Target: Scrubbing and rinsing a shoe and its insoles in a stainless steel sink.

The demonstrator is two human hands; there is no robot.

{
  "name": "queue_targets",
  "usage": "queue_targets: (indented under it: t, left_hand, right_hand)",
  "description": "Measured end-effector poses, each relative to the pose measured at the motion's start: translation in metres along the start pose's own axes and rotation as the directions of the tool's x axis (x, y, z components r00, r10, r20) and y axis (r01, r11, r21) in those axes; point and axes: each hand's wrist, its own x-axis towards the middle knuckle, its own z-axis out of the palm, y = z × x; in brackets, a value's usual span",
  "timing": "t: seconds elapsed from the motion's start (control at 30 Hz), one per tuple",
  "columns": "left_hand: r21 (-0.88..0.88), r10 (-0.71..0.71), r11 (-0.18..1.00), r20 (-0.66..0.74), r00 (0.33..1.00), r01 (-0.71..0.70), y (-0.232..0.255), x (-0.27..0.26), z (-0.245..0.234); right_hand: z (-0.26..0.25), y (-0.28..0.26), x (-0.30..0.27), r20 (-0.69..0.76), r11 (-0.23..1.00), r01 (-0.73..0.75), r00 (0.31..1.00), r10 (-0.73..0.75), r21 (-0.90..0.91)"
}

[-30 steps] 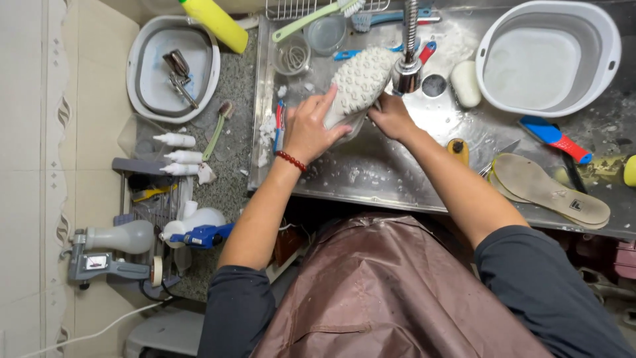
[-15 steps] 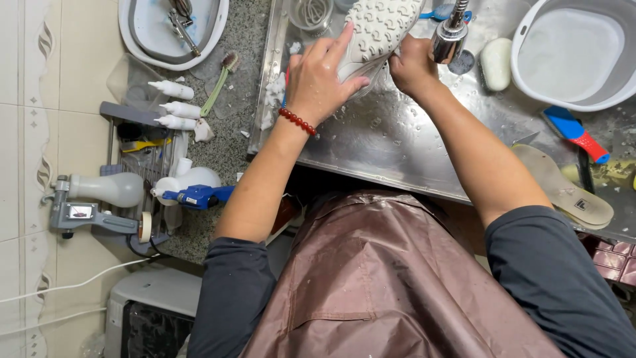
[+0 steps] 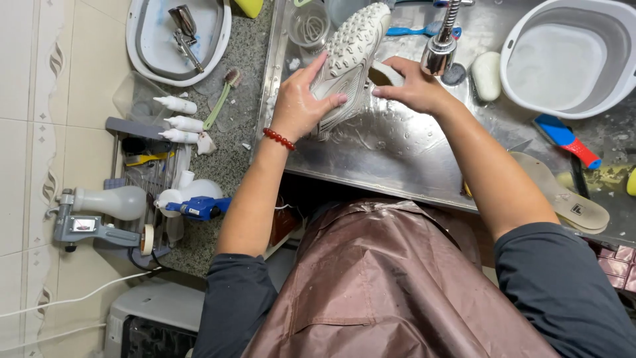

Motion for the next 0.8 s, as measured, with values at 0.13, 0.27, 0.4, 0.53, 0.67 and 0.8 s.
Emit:
queue_targets:
  t: [0.13,0.27,0.4,0.53,0.67,0.8]
  left_hand:
    - [0.074,-0.031,0.997,0.018,0.999,0.029,0.006,-0.005,0.002]
    - [0.090,-0.022,0.996,-0.010,1.000,0.023,0.009,-0.009,0.005]
    - [0.072,-0.023,0.997,-0.055,0.998,0.027,0.006,-0.011,0.008]
    - [0.077,-0.021,0.996,-0.157,0.987,0.034,0.001,-0.017,0.021]
    - [0.027,-0.062,0.996,-0.411,0.910,0.080,-0.001,-0.019,0.051]
    - [-0.090,-0.090,0.995,-0.486,0.869,0.052,-0.001,-0.029,0.076]
  right_hand:
    - [0.011,-0.019,-0.004,-0.099,0.922,-0.292,0.956,0.275,-0.253]
    - [0.012,0.043,0.006,-0.183,0.862,-0.101,0.983,0.010,-0.497]
    - [0.014,0.045,0.011,-0.233,0.888,-0.076,0.972,-0.035,-0.453]
    - [0.030,0.043,-0.001,-0.205,0.850,0.191,0.923,-0.326,-0.491]
    - [0.080,0.088,0.001,-0.364,0.977,-0.035,0.925,0.112,0.211]
    - [0.122,0.082,0.024,-0.538,0.892,0.127,0.831,0.144,0.435]
